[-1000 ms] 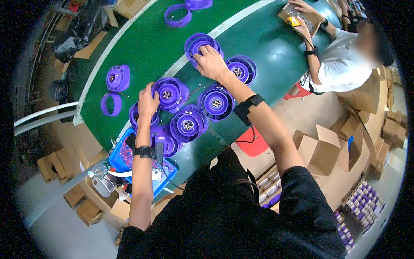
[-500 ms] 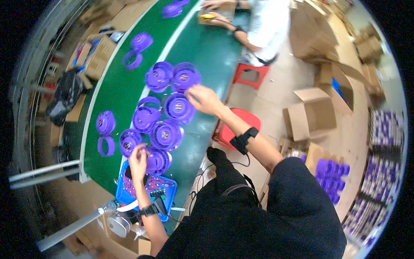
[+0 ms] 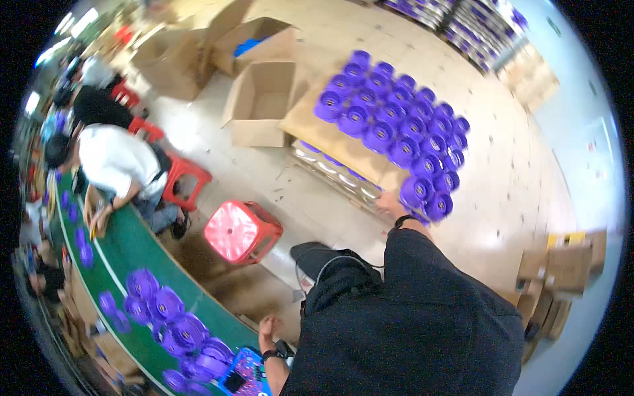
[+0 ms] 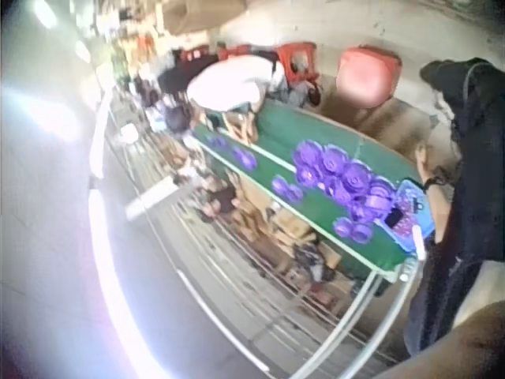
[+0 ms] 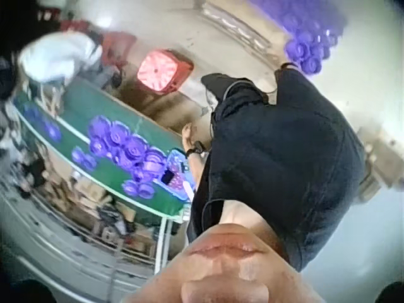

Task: The person handles purple plastic housings and circular electronic components on a green workbench. They repeatedly pick up the housings, inspect them, and place them down, while also moving stacks of the circular components between the table and a cardboard box. The person works alongside other individuals in a factory setting.

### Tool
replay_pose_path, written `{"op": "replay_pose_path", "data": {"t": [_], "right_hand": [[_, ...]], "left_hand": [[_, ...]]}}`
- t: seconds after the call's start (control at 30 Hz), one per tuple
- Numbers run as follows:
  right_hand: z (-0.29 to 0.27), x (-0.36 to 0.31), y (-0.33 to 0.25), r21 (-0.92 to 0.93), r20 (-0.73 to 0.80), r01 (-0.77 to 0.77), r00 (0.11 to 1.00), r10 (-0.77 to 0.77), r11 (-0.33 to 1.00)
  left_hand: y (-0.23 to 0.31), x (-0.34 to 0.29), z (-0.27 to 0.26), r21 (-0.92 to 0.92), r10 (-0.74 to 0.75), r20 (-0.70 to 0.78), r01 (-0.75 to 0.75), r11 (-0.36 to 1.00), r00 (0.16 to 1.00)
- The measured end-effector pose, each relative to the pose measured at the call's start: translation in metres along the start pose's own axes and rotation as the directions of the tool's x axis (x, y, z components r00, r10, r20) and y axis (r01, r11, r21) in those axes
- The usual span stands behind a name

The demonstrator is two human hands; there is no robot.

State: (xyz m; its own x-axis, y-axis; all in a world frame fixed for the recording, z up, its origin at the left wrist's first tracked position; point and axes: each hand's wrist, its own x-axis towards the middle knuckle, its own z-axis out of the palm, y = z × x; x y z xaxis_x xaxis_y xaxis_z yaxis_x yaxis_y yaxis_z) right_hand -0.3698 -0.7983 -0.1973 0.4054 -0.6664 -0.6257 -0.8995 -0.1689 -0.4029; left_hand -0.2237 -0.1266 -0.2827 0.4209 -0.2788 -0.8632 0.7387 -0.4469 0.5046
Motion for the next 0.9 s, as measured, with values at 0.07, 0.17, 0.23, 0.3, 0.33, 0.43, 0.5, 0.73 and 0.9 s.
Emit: {"op": "replay_pose_path", "data": {"t": [0.07, 0.17, 0.23, 0.3, 0.33, 0.43, 0.5, 0.73, 0.9], "right_hand": [[-0.02, -0.022, 0.062, 0.111, -0.147, -0.133, 0.978, 0.149, 0.985], [-0.027, -0.036, 0.122, 0.027, -0.368, -0.167, 0.915, 0.165, 0.986], [-0.037, -0.035, 0.14, 0.009, -0.446, -0.209, 0.874, 0.191, 0.978], [-0.054, -0.033, 0.152, 0.216, -0.51, -0.298, 0.778, 0.368, 0.93], [-0.062, -0.032, 0.159, 0.318, -0.526, -0.334, 0.717, 0.458, 0.887], [-0.076, -0.023, 0.187, 0.307, -0.582, -0.449, 0.609, 0.539, 0.839], [-0.075, -0.009, 0.204, 0.296, -0.618, -0.498, 0.551, 0.561, 0.815], [-0.084, 0.028, 0.21, 0.443, -0.266, -0.617, 0.602, 0.753, 0.65], [-0.079, 0.039, 0.209, 0.498, -0.286, -0.672, 0.47, 0.835, 0.548]], "left_hand": [[0.027, -0.008, 0.001, 0.111, -0.086, 0.129, 0.072, 0.991, 0.988], [0.069, 0.033, 0.001, 0.22, -0.115, 0.134, 0.084, 0.972, 0.984], [0.128, 0.041, 0.026, 0.334, -0.143, 0.066, 0.113, 0.936, 0.988], [0.2, 0.055, 0.066, 0.53, -0.207, -0.04, 0.197, 0.825, 0.977], [0.235, 0.064, 0.088, 0.564, -0.21, -0.04, 0.196, 0.802, 0.977], [0.301, 0.153, 0.113, 0.311, -0.238, 0.158, 0.181, 0.933, 0.958], [0.348, 0.184, 0.181, 0.746, 0.186, 0.202, -0.274, 0.606, 0.961], [0.485, 0.247, 0.472, 0.858, 0.031, 0.491, -0.489, 0.159, 0.871], [0.493, 0.191, 0.711, 0.496, -0.046, 0.83, -0.772, -0.398, 0.556]]}}
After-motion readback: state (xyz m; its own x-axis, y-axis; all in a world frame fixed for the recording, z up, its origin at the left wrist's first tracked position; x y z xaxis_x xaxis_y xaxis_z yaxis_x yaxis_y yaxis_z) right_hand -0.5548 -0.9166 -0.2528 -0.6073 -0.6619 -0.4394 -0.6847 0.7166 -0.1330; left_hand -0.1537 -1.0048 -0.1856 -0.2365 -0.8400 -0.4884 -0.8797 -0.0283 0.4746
